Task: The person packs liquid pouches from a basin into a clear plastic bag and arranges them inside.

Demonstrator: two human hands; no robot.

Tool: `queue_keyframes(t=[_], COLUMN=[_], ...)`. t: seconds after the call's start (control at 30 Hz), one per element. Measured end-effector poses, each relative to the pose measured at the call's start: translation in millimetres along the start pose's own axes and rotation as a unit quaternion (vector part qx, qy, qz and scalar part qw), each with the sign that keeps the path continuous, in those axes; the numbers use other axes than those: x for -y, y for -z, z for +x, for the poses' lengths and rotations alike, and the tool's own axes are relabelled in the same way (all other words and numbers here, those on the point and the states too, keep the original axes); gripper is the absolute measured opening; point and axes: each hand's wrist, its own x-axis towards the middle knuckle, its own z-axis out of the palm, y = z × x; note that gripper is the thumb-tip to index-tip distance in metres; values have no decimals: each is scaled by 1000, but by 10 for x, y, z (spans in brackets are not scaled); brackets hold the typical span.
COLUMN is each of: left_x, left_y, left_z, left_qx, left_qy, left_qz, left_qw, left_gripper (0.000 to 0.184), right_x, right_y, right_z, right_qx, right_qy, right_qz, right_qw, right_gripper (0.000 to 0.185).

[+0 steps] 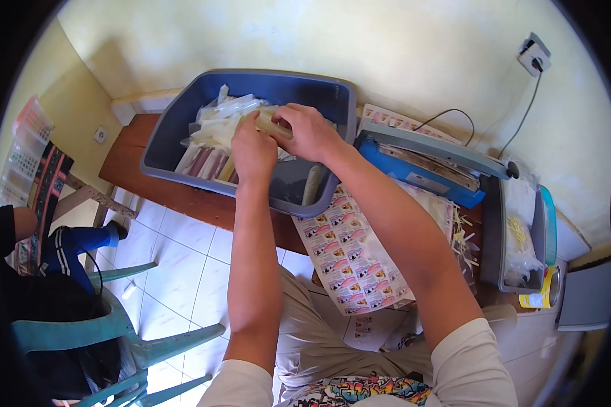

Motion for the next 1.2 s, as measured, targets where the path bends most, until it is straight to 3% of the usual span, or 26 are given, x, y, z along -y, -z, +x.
queue_keyframes(t=[0.07, 0.2, 0.27, 0.6, 0.63, 0.8, 0.87, 0.93, 1.0, 1.13, 1.2], left_x=[-82, -451, -627, -1434, -1498, -1497, -1390, -1306, -1269, -1230, -1263], left_y=[38, 148, 128, -124, -136, -359, -449, -529, -619, -835, -895], left_z=[-19, -214, -311, -1024, -1103, -1607, -1822, -2001, -2124, -2226, -2240], left_qx=[-49, -22, 21, 182, 229, 275, 300, 319, 270, 270, 277], left_qy=[-10, -33, -89, -235, -211, -248, -245, -238, -275, -268, -195], left_qz=[-69, -173, -287, -302, -310, -274, -165, -137, -77, -45, -94], left_qw=[996, 984, 954, 906, 898, 888, 907, 907, 920, 924, 936], left_gripper=[39, 35, 35, 38, 43, 52, 51, 50, 40, 30, 22], right_x=[99, 369, 497, 850, 874, 1015, 986, 961, 954, 894, 853], right_y=[108, 589, 905, 1955, 1998, 2097, 2056, 1986, 1988, 1949, 1940], right_z=[-46, -319, -526, -1903, -2049, -2778, -2946, -3092, -3195, -3413, -3462], right_qx=[-71, -134, -141, -151, -159, -140, -124, -104, -95, -23, -14], right_qy=[7, 10, -26, -145, -163, -217, -237, -225, -231, -258, -253], right_qz=[65, 29, 15, -37, -42, -60, -63, -43, -39, -53, -64], right_qw=[995, 991, 990, 977, 973, 964, 961, 968, 968, 964, 965], right_gripper=[25, 27, 25, 27, 28, 27, 26, 27, 26, 28, 27])
